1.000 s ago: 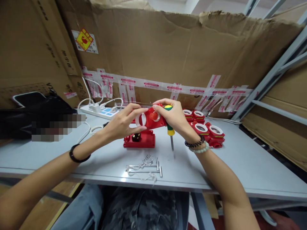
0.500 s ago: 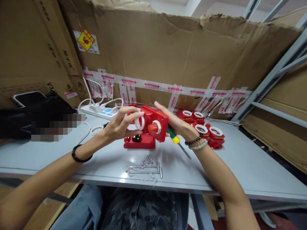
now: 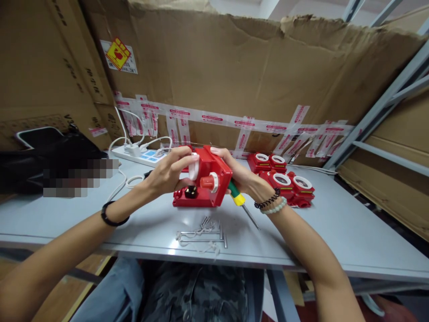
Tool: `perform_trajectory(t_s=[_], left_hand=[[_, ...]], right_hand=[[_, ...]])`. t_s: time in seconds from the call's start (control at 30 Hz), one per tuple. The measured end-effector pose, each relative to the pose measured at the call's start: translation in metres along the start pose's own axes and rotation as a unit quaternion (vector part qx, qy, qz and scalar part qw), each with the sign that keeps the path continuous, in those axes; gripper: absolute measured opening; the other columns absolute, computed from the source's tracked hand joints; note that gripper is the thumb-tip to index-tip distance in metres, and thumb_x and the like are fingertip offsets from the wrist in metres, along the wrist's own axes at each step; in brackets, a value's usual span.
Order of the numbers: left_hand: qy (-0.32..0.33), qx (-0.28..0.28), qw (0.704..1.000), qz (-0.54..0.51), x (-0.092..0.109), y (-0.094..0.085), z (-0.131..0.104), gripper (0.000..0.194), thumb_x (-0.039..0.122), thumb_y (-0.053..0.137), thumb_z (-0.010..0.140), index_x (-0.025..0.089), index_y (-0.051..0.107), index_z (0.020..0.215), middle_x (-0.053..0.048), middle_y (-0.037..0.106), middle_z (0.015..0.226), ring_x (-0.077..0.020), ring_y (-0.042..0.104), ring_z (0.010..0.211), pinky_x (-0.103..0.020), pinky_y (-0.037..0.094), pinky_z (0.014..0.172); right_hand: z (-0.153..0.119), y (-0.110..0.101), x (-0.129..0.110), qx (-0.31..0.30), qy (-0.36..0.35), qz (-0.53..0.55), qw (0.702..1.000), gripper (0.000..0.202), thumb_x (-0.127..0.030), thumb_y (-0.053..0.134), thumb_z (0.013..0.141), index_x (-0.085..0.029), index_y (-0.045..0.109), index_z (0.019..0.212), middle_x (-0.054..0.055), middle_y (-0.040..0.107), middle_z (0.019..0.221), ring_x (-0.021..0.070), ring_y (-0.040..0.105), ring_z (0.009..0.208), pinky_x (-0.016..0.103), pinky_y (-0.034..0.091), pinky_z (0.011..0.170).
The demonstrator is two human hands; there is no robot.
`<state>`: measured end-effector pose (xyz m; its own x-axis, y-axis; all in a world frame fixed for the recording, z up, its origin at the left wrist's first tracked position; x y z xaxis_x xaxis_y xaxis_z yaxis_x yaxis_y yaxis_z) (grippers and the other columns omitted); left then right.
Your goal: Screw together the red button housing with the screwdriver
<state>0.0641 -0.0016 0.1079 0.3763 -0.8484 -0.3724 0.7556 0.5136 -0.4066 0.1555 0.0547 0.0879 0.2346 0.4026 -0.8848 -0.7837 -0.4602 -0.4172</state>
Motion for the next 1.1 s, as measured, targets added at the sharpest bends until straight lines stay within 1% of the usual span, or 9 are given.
perform_trajectory(t_s=[0.13, 0.23, 0.37, 0.5, 0.6, 0.67, 0.8, 0.97, 1.1], left_hand=[[-0.022, 0.009, 0.997, -0.075, -0.002, 0.001, -0.002, 0.049, 0.048, 0.032, 0.097, 0.02, 0.028, 0.137, -0.013, 0.049, 0.109, -0.0216, 0.053, 0.096, -0.037, 0.052, 0.076], [-0.135, 0.022, 0.976, -0.171, -0.018, 0.0, -0.004, 0.049, 0.052, 0.028, 0.097, 0.017, 0.034, 0.131, -0.012, 0.055, 0.104, -0.0198, 0.056, 0.088, -0.034, 0.05, 0.072], [-0.358, -0.006, 0.896, -0.263, -0.046, 0.019, -0.021, 0.048, 0.056, 0.027, 0.096, 0.017, 0.047, 0.113, -0.003, 0.059, 0.081, -0.0151, 0.056, 0.069, -0.028, 0.046, 0.061], [-0.483, -0.065, 0.806, -0.336, -0.056, 0.048, -0.045, 0.057, 0.061, 0.021, 0.095, 0.017, 0.056, 0.084, 0.0, 0.053, 0.062, -0.0145, 0.053, 0.059, -0.027, 0.044, 0.057], [-0.496, -0.07, 0.795, -0.342, -0.059, 0.049, -0.051, 0.062, 0.061, 0.016, 0.095, 0.017, 0.057, 0.082, -0.002, 0.057, 0.067, -0.0155, 0.054, 0.063, -0.03, 0.046, 0.062], [-0.455, -0.041, 0.816, -0.355, -0.058, 0.039, -0.044, 0.05, 0.059, 0.026, 0.095, 0.019, 0.056, 0.105, -0.006, 0.063, 0.097, -0.0186, 0.059, 0.085, -0.033, 0.049, 0.074], [-0.335, -0.016, 0.835, -0.437, -0.042, 0.022, -0.022, 0.048, 0.042, 0.054, 0.089, 0.028, 0.039, 0.133, -0.008, 0.038, 0.144, -0.0258, 0.043, 0.126, -0.037, 0.047, 0.094], [-0.354, -0.035, 0.827, -0.435, -0.043, 0.027, -0.023, 0.039, 0.038, 0.05, 0.093, 0.024, 0.043, 0.129, -0.01, 0.049, 0.131, -0.0208, 0.054, 0.112, -0.033, 0.051, 0.086], [-0.45, -0.066, 0.795, -0.401, -0.054, 0.041, -0.044, 0.038, 0.05, 0.032, 0.097, 0.02, 0.044, 0.116, -0.001, 0.06, 0.083, -0.0125, 0.058, 0.071, -0.029, 0.05, 0.07]], right_hand=[[-0.002, 0.0, 0.012, 0.031, 0.027, 0.078, 0.996, 0.051, -0.069, 0.037, 0.08, -0.021, 0.054, 0.084, -0.003, 0.051, 0.049, 0.0122, 0.043, 0.04, 0.027, 0.037, 0.035], [-0.005, -0.001, 0.011, 0.059, 0.035, 0.049, 0.996, 0.046, -0.064, 0.05, 0.077, -0.02, 0.052, 0.09, -0.002, 0.055, 0.058, 0.0098, 0.043, 0.04, 0.025, 0.035, 0.035], [-0.017, -0.017, -0.034, 0.174, -0.109, -0.186, 0.961, 0.062, -0.04, 0.076, 0.06, -0.021, 0.044, 0.109, 0.004, 0.061, 0.094, 0.0155, 0.058, 0.074, 0.03, 0.05, 0.063], [-0.026, 0.002, -0.056, 0.155, -0.192, -0.382, 0.891, 0.063, -0.024, 0.07, 0.065, -0.022, 0.039, 0.12, 0.007, 0.054, 0.113, 0.0204, 0.057, 0.09, 0.035, 0.05, 0.073], [-0.026, 0.004, -0.056, 0.152, -0.197, -0.389, 0.887, 0.063, -0.022, 0.069, 0.066, -0.023, 0.038, 0.122, 0.007, 0.053, 0.115, 0.0205, 0.057, 0.092, 0.035, 0.051, 0.073], [-0.027, -0.005, -0.058, 0.184, -0.196, -0.359, 0.894, 0.065, -0.024, 0.071, 0.065, -0.022, 0.038, 0.12, 0.007, 0.055, 0.114, 0.0203, 0.058, 0.092, 0.035, 0.051, 0.074], [-0.024, -0.025, -0.051, 0.213, -0.164, -0.289, 0.919, 0.067, -0.033, 0.075, 0.062, -0.022, 0.038, 0.117, 0.005, 0.06, 0.105, 0.0205, 0.059, 0.091, 0.035, 0.051, 0.073], [-0.02, -0.025, -0.043, 0.188, -0.148, -0.263, 0.935, 0.067, -0.032, 0.076, 0.062, -0.023, 0.039, 0.116, 0.005, 0.059, 0.107, 0.0209, 0.058, 0.095, 0.033, 0.05, 0.073], [-0.02, -0.007, -0.047, 0.143, -0.178, -0.306, 0.924, 0.066, -0.024, 0.073, 0.063, -0.023, 0.039, 0.119, 0.007, 0.056, 0.116, 0.0207, 0.058, 0.096, 0.033, 0.05, 0.074]])
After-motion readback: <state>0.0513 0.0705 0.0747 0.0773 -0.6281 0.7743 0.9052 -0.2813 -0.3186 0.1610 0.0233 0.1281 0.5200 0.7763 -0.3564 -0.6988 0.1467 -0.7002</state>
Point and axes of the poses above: each hand's wrist, its own z-axis towards the middle knuckle, its own y-axis out of the palm, x = y × z, the point moved 10 cm from there along z, towards the middle knuckle
